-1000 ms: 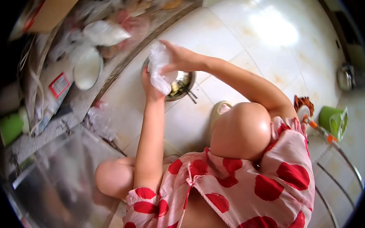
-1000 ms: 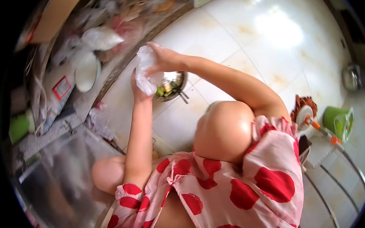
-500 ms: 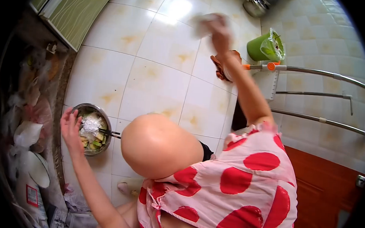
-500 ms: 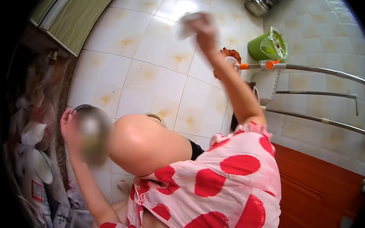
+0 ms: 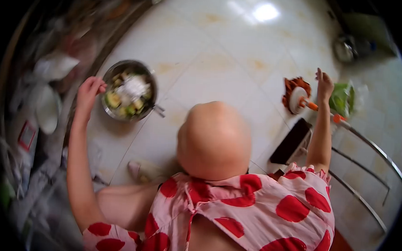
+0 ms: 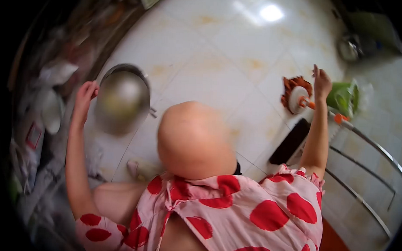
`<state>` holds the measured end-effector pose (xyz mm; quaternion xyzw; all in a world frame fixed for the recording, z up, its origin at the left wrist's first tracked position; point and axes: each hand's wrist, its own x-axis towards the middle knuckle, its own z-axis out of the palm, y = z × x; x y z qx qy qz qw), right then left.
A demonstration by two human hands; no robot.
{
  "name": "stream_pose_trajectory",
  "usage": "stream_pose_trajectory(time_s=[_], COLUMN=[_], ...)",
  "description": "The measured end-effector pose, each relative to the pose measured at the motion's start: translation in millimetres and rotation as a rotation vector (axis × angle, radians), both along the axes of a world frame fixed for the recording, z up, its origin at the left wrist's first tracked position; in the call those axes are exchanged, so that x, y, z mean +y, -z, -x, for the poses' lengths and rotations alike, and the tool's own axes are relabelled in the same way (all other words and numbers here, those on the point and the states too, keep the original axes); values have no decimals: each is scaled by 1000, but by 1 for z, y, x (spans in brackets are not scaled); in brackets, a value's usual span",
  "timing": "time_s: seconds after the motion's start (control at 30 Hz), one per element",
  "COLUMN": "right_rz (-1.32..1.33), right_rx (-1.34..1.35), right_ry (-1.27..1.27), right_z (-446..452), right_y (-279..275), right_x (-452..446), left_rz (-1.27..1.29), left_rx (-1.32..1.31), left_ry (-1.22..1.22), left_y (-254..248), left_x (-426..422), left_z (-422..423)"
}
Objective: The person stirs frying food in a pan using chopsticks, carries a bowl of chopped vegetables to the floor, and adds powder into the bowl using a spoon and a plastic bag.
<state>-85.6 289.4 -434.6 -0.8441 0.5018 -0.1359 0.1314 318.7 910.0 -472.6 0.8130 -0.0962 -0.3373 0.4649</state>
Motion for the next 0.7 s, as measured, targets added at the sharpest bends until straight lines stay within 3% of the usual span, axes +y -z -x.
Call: stream_pose_trajectory(time_s=[0.1, 0.17, 0.23, 0.27, 0.3, 0.33, 0.37, 0.43, 0.47, 0.5, 0.53, 0.57, 0.6, 0.7], right_rz=[-237, -19, 93, 86, -275, -465, -630, -48, 86, 85, -202, -473, -467, -786], right_rx=[-108, -325, -67, -74, 69, 140, 218, -129, -76, -74, 207, 473, 471, 86], right_ry=[-289, -723, -951, -968, -761, -659, -539, -988, -1120, -1125, -927, -696, -695, -685], right_z=[-71, -115, -142, -157, -168, -169, -170, -156, -149, -145, -140, -131, -126, -118], right_y=[44, 78, 74, 70, 67, 70, 73, 96, 104, 103, 99, 90, 86, 75], right_x=[101, 147, 185, 200, 215, 222, 229, 238, 233, 234, 236, 233, 230, 230], left_rz=[-118, -164, -292, -303, -365, -420, -428, -272, -272, -70, 139, 146, 194, 286], left_rx=[-87, -284, -351, -350, -151, 50, 55, 648, 655, 765, 866, 862, 887, 918], left_ry=[16, 127, 49, 33, -44, -119, -127, -208, -212, -304, -393, -389, -428, -475], left_y=[-16, 5, 23, 39, 53, 65, 65, 64, 77, 100, 117, 119, 121, 139], left_x=[8, 32, 49, 58, 63, 72, 71, 54, 58, 63, 65, 59, 55, 53], left_z=[36, 43, 58, 64, 69, 72, 77, 88, 93, 101, 105, 111, 116, 123])
